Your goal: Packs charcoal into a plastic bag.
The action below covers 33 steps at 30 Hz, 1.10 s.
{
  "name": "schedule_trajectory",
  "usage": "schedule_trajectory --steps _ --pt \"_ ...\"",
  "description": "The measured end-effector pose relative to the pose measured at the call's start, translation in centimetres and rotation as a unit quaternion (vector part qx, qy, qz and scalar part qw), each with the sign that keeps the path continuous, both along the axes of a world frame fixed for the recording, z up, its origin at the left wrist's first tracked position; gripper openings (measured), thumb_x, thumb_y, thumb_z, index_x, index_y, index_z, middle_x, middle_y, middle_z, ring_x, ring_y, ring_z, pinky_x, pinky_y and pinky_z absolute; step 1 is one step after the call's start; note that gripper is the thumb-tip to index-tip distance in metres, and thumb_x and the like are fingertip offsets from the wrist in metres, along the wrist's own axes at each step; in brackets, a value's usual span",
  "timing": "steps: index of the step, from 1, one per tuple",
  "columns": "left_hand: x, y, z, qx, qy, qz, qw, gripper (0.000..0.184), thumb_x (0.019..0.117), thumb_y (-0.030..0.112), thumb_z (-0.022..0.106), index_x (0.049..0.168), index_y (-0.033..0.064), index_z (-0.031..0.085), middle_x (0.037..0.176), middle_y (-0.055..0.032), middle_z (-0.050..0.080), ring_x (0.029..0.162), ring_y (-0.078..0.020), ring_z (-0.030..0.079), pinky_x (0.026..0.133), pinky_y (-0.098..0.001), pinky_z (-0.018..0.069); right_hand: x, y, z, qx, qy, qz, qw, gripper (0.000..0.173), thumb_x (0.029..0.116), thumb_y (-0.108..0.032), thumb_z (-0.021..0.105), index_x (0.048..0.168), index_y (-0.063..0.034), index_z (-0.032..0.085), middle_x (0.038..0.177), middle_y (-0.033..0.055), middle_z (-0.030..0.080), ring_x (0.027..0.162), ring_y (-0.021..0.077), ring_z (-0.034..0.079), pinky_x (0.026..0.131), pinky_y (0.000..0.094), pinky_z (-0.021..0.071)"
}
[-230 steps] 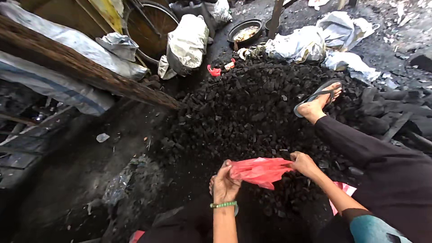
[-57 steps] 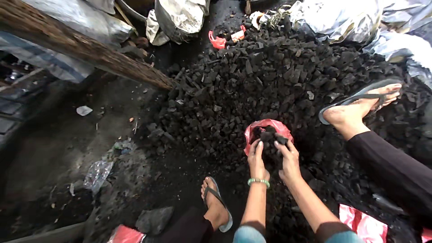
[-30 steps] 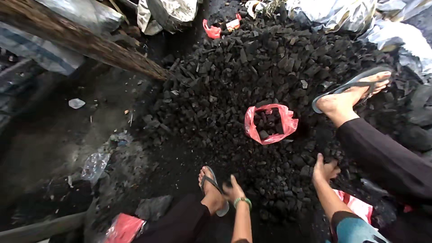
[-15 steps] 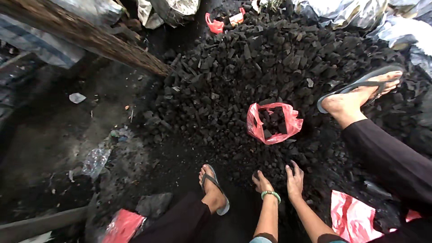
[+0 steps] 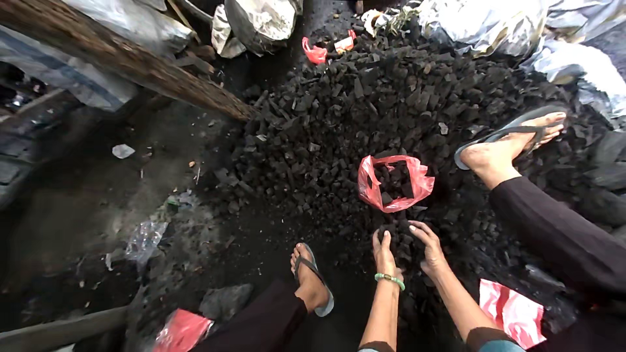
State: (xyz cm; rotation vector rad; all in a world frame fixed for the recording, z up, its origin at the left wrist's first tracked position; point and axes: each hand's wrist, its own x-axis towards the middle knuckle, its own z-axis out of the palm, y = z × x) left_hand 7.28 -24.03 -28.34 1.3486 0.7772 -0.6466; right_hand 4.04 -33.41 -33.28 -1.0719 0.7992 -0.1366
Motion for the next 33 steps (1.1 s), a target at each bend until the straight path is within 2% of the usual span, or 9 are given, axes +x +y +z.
schedule_trajectory --steps 4,9,12,18,22,24,26,28,33 --pt "1.4 -2.0 4.9 -0.054 -0.056 -0.024 0.997 0.048 0.1081 0.039 0.048 0.154 0.0275 0.04 0.149 -0.0203 0.047 0.127 -0.0416 0.052 0.09 -0.0651 0.0475 1.4 -2.1 4.5 -0.034 -0.077 -0.045 0.995 0.026 0.0951 -0.018 0.055 0.116 -0.0082 0.067 0.102 0.0016 0.07 0.088 0.0096 0.067 0.075 0.0314 0.0584" --pt "6.9 -3.7 7.7 -0.086 -0.105 -0.124 0.983 0.052 0.1074 0.04 0.047 0.157 0.0302 0.034 0.147 -0.0164 0.05 0.122 -0.0343 0.054 0.088 -0.0571 0.0487 6.4 -4.8 7.8 -0.09 -0.126 -0.04 0.987 0.029 0.097 -0.021 0.056 0.122 -0.0091 0.064 0.113 0.0006 0.067 0.096 0.0071 0.065 0.081 0.0294 0.0572" --pt "11.6 -4.4 6.7 -0.077 -0.03 -0.112 0.99 0.055 0.1099 0.034 0.043 0.162 0.0284 0.025 0.159 -0.0176 0.037 0.14 -0.0403 0.041 0.101 -0.0681 0.0402 10.6 -4.7 7.5 -0.082 -0.048 0.021 0.995 0.038 0.1047 -0.027 0.055 0.136 -0.0061 0.059 0.135 0.01 0.06 0.119 0.0172 0.058 0.1 0.0429 0.0484" --pt "16.7 -3.3 5.4 -0.071 0.028 -0.027 0.997 0.068 0.1059 0.052 0.045 0.16 0.0151 0.025 0.163 -0.0221 0.027 0.145 -0.0459 0.034 0.104 -0.0722 0.0389 16.2 -5.3 6.2 -0.18 0.061 0.1 0.977 0.046 0.1042 -0.037 0.059 0.14 -0.0079 0.061 0.147 0.027 0.05 0.139 0.042 0.043 0.111 0.064 0.034" --pt "16.9 -1.3 5.6 0.027 -0.026 -0.177 0.984 0.069 0.1098 0.05 0.035 0.165 0.0249 0.002 0.162 -0.0316 0.023 0.134 -0.0551 0.044 0.096 -0.071 0.047 17.0 -6.7 7.1 -0.193 0.068 0.186 0.961 0.049 0.1058 -0.038 0.055 0.146 -0.0107 0.054 0.152 0.0225 0.048 0.143 0.0388 0.042 0.114 0.0637 0.0321" --pt "17.1 0.1 5.3 0.186 -0.096 -0.331 0.92 0.066 0.112 0.042 0.034 0.165 0.0179 0.005 0.15 -0.0353 0.042 0.121 -0.0503 0.059 0.091 -0.0655 0.0529 16.8 -7.3 7.7 -0.257 0.069 0.278 0.923 0.049 0.1056 -0.033 0.057 0.149 -0.0102 0.052 0.153 0.0217 0.048 0.144 0.0384 0.042 0.115 0.0622 0.0329" --pt "17.0 0.8 6.7 0.324 -0.141 -0.469 0.81 0.06 0.1122 0.033 0.038 0.165 0.0137 0.017 0.145 -0.0311 0.051 0.13 -0.046 0.056 0.106 -0.0617 0.0441 16.3 -7.4 8.1 -0.38 0.094 0.359 0.847 0.05 0.104 -0.031 0.061 0.15 -0.0125 0.053 0.149 0.0271 0.05 0.139 0.0457 0.046 0.112 0.0654 0.0364" --pt "16.3 0.9 8.1 0.412 -0.175 -0.541 0.712 0.058 0.1103 0.026 0.045 0.164 0.0163 0.025 0.14 -0.0282 0.057 0.13 -0.0455 0.056 0.108 -0.0604 0.0424 15.8 -6.7 8.8 -0.478 0.137 0.41 0.765 0.051 0.1043 -0.034 0.06 0.153 -0.0224 0.05 0.148 0.0292 0.049 0.129 0.05 0.053 0.102 0.0676 0.0439" --pt "13.3 1.2 10.2 0.446 -0.282 -0.601 0.6 0.049 0.1027 0.0 0.051 0.15 0.0121 0.05 0.136 -0.0277 0.059 0.119 -0.0485 0.061 0.097 -0.0627 0.0504 14.2 -5.3 11.1 -0.578 0.167 0.464 0.65 0.057 0.1095 -0.042 0.044 0.163 -0.0284 0.029 0.152 0.0291 0.044 0.113 0.0536 0.062 0.089 0.0684 0.0503"
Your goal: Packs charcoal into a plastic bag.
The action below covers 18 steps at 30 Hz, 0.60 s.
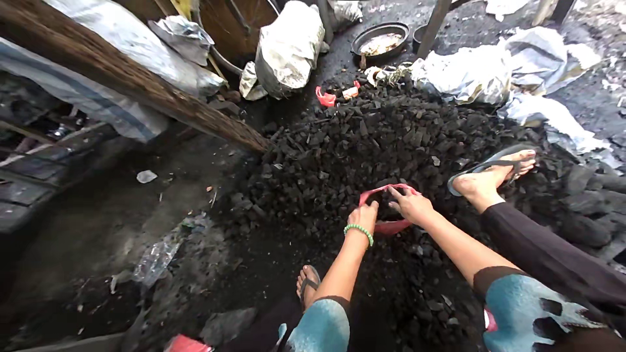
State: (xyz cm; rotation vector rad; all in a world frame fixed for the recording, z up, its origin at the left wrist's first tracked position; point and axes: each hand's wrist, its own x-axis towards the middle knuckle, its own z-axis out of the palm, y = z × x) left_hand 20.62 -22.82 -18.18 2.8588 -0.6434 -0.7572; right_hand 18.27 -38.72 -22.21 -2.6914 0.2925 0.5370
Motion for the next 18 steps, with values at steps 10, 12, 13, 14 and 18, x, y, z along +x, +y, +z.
schedule_trajectory --steps 10,12,13,14,18 --pt "-0.8 3.9 1.5 -0.07 0.008 0.122 0.99 0.036 0.0979 0.003 0.058 0.133 0.0104 0.067 0.136 -0.0216 0.062 0.126 -0.0404 0.06 0.104 -0.0583 0.0479 -5.8 -5.1 2.9 -0.149 -0.162 0.277 0.935 0.023 0.0887 0.008 0.067 0.107 -0.0024 0.075 0.107 0.0163 0.073 0.119 0.0388 0.062 0.115 0.0657 0.0285" --pt "-0.5 4.1 2.8 -0.216 0.046 0.185 0.958 0.03 0.098 0.0 0.057 0.124 0.0056 0.072 0.124 -0.0184 0.07 0.12 -0.034 0.064 0.104 -0.0533 0.0478 -6.9 -5.0 4.8 -0.147 -0.16 0.296 0.93 0.024 0.0907 0.009 0.064 0.108 -0.002 0.075 0.106 0.0171 0.073 0.116 0.0398 0.062 0.115 0.0656 0.0268" --pt "-0.5 4.2 3.4 -0.31 0.072 0.224 0.921 0.028 0.0966 -0.004 0.058 0.119 0.0024 0.072 0.118 -0.0172 0.071 0.112 -0.0295 0.066 0.098 -0.0479 0.0504 -7.5 -5.0 5.6 -0.148 -0.178 0.303 0.925 0.021 0.0898 0.008 0.066 0.104 -0.0028 0.075 0.1 0.0161 0.073 0.11 0.0392 0.064 0.114 0.0657 0.0285" --pt "-0.7 4.2 4.2 -0.402 0.117 0.265 0.868 0.027 0.0957 -0.008 0.055 0.118 -0.0011 0.069 0.114 -0.0169 0.07 0.102 -0.0247 0.063 0.087 -0.0415 0.0491 -8.2 -5.1 6.3 -0.146 -0.198 0.308 0.919 0.017 0.0896 0.006 0.067 0.101 -0.0038 0.076 0.094 0.0148 0.073 0.105 0.0387 0.066 0.113 0.066 0.0305" --pt "-1.2 5.3 8.3 -0.522 0.223 0.284 0.773 0.027 0.0968 0.001 0.049 0.123 0.0015 0.058 0.09 -0.0088 0.061 0.072 -0.0138 0.058 0.069 -0.0304 0.0519 -11.1 -6.1 8.5 -0.143 -0.28 0.336 0.888 0.01 0.0834 -0.004 0.078 0.092 -0.0082 0.075 0.081 0.0088 0.072 0.093 0.0346 0.069 0.107 0.0676 0.0364"
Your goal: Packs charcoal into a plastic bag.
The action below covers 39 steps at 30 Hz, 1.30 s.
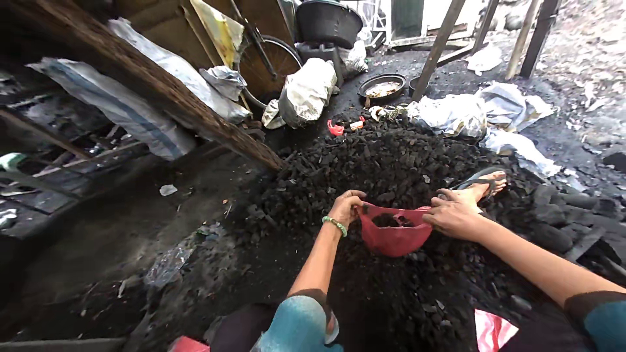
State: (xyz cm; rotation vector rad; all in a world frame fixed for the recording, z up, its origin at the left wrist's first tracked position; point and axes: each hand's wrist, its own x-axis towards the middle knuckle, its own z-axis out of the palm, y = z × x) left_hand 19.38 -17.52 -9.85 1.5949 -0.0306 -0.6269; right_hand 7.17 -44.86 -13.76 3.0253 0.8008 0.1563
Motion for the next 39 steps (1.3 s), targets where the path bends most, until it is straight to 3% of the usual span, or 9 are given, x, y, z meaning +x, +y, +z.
schedule_trajectory --steps 3,6,11,15,20,25,28,31,39 --pt "-0.7 1.6 2.1 0.155 -0.11 -0.191 0.963 0.044 0.0965 0.009 0.065 0.137 0.0007 0.051 0.094 -0.0132 0.062 0.073 -0.0161 0.057 0.068 -0.0314 0.0493 -2.3 0.0 0.5 0.011 -0.052 0.033 0.998 0.023 0.0745 0.001 0.082 0.092 -0.0105 0.073 0.077 0.0061 0.07 0.087 0.032 0.069 0.103 0.0677 0.0406" --pt "-2.2 1.3 3.9 0.445 -0.158 -0.391 0.79 0.085 0.0849 0.022 0.085 0.154 0.0047 0.04 0.138 -0.0275 0.058 0.125 -0.042 0.058 0.107 -0.0593 0.0445 -3.9 1.7 0.9 0.043 -0.067 0.053 0.995 0.024 0.0761 0.003 0.078 0.095 -0.0104 0.072 0.075 0.0045 0.069 0.082 0.0293 0.068 0.1 0.0648 0.0448" --pt "-4.7 -0.6 2.3 0.674 -0.135 -0.437 0.58 0.034 0.0946 0.023 0.07 0.116 -0.0027 0.069 0.128 -0.0239 0.065 0.121 -0.0417 0.06 0.097 -0.0638 0.0462 -5.1 8.2 2.8 0.137 -0.144 0.082 0.977 0.004 0.0887 -0.012 0.067 0.09 -0.0115 0.071 0.062 0.0002 0.061 0.068 0.0217 0.066 0.097 0.0573 0.0496" --pt "-4.8 -1.9 5.1 0.478 -0.153 -0.528 0.685 0.028 0.1056 0.014 0.053 0.108 -0.0105 0.066 0.106 -0.0244 0.066 0.096 -0.0333 0.063 0.088 -0.0525 0.0483 -5.2 12.7 4.6 0.254 -0.171 0.1 0.947 0.011 0.0909 -0.017 0.064 0.095 -0.0119 0.072 0.07 -0.0012 0.066 0.072 0.0177 0.067 0.096 0.0495 0.0504" --pt "-5.1 -0.1 4.7 0.142 -0.004 -0.362 0.921 0.016 0.1056 0.005 0.046 0.1 0.0038 0.061 0.063 0.0064 0.049 0.05 0.0005 0.043 0.047 -0.0152 0.0369 -3.3 10.8 7.7 0.315 -0.136 -0.034 0.939 0.03 0.0837 -0.009 0.076 0.111 0.0 0.071 0.091 0.0142 0.073 0.089 0.0348 0.071 0.092 0.0585 0.0527" --pt "-6.6 2.0 3.4 -0.004 0.036 -0.313 0.949 0.012 0.1055 0.009 0.046 0.102 0.0081 0.058 0.06 0.0085 0.044 0.045 0.0024 0.038 0.042 -0.0121 0.0332 -2.8 6.4 6.2 0.37 -0.11 -0.205 0.899 0.039 0.0851 -0.028 0.083 0.109 -0.001 0.068 0.083 0.0142 0.068 0.065 0.0295 0.064 0.06 0.0536 0.0519" --pt "-8.2 0.9 3.7 0.021 -0.113 -0.313 0.943 0.016 0.0973 0.006 0.06 0.112 0.0004 0.061 0.083 -0.0019 0.061 0.068 -0.0053 0.055 0.064 -0.0222 0.048 -3.7 7.8 4.4 0.614 0.028 -0.228 0.755 0.015 0.0954 -0.015 0.07 0.104 -0.0045 0.066 0.076 0.0045 0.066 0.048 0.0098 0.054 0.044 0.028 0.0487" --pt "-9.4 -0.6 4.2 0.176 -0.272 -0.296 0.899 0.02 0.0915 0.002 0.068 0.111 -0.0022 0.066 0.088 -0.0161 0.068 0.077 -0.0251 0.067 0.073 -0.0451 0.0556 -5.2 10.0 3.1 0.751 0.218 -0.191 0.593 0.051 0.1102 -0.04 0.025 0.125 -0.0057 0.06 0.088 0.0091 0.074 0.059 0.0169 0.069 0.051 0.0311 0.0587" --pt "-11.6 0.2 -1.0 0.23 -0.698 -0.144 0.663 0.03 0.0874 0.005 0.069 0.117 0.004 0.074 0.086 -0.0159 0.071 0.074 -0.0327 0.073 0.059 -0.0458 0.0595 -3.7 11.8 1.3 0.771 0.196 -0.289 0.532 0.057 0.1124 -0.044 0.02 0.1 -0.0074 0.063 0.068 0.0008 0.062 0.053 0.0075 0.056 0.047 0.0223 0.0472"
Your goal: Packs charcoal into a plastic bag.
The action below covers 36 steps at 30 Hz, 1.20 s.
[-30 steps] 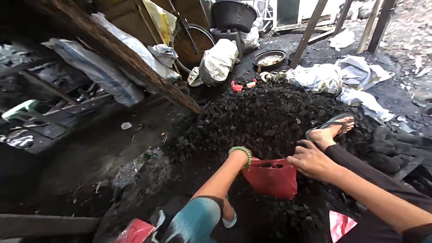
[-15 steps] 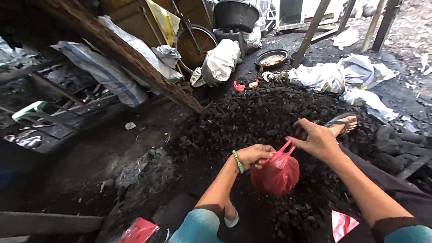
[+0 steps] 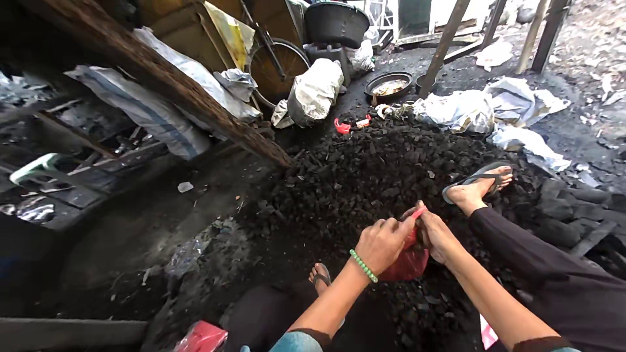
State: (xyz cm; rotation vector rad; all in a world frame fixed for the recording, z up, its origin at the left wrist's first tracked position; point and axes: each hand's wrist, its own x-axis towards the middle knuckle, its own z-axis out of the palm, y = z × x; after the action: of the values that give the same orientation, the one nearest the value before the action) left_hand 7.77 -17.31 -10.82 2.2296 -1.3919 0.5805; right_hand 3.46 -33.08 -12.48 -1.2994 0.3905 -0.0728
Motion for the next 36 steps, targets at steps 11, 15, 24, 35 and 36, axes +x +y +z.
schedule_trajectory --steps 11,15,24,35,36 --pt "-1.5 -0.4 3.6 -0.116 0.802 0.09 0.579 0.016 0.1009 0.002 0.048 0.09 0.0065 0.059 0.074 0.0014 0.053 0.064 -0.0077 0.052 0.063 -0.0234 0.0484 -1.2 0.4 -1.2 -0.199 -0.094 0.009 0.975 0.015 0.1045 -0.015 0.055 0.108 -0.0032 0.065 0.071 0.002 0.064 0.057 0.0063 0.055 0.054 0.0238 0.0463" --pt "-2.8 -1.3 3.1 -0.236 0.85 0.014 0.47 0.036 0.1028 0.005 0.041 0.071 0.0136 0.053 0.059 0.0044 0.05 0.051 -0.0031 0.049 0.051 -0.0163 0.0434 -2.1 2.5 -2.3 -0.258 -0.156 -0.123 0.945 0.02 0.1045 -0.017 0.055 0.104 -0.0036 0.069 0.074 -0.0014 0.063 0.058 0.0024 0.056 0.056 0.0212 0.0496" --pt "-2.6 -0.7 3.6 -0.253 0.801 0.06 0.54 0.064 0.1118 0.047 0.018 0.105 0.0031 0.065 0.087 -0.0052 0.065 0.075 -0.0131 0.063 0.073 -0.0289 0.0541 -4.2 1.2 -4.6 -0.353 -0.347 -0.108 0.862 0.069 0.07 -0.07 0.078 0.097 -0.009 0.063 0.104 0.0006 0.06 0.102 0.0019 0.058 0.09 0.0184 0.0514" --pt "-4.7 2.5 12.0 0.15 0.387 -0.025 0.91 0.062 0.1082 0.051 0.034 0.096 0.0055 0.075 0.09 -0.0086 0.062 0.082 -0.0208 0.063 0.072 -0.0426 0.0524 -3.4 -0.9 3.9 -0.542 -0.528 -0.092 0.648 0.026 0.0881 -0.015 0.065 0.066 -0.0093 0.054 0.065 0.0029 0.047 0.072 0.0172 0.052 0.08 0.0315 0.0455" --pt "-4.8 3.1 12.8 0.149 0.378 -0.049 0.912 0.062 0.1084 0.051 0.033 0.096 0.0064 0.074 0.087 -0.0068 0.063 0.079 -0.0191 0.063 0.069 -0.0412 0.0517 -3.7 -1.2 5.0 -0.549 -0.539 -0.082 0.634 0.025 0.0884 -0.014 0.064 0.066 -0.0098 0.053 0.065 0.003 0.047 0.072 0.0175 0.051 0.082 0.0322 0.0456"
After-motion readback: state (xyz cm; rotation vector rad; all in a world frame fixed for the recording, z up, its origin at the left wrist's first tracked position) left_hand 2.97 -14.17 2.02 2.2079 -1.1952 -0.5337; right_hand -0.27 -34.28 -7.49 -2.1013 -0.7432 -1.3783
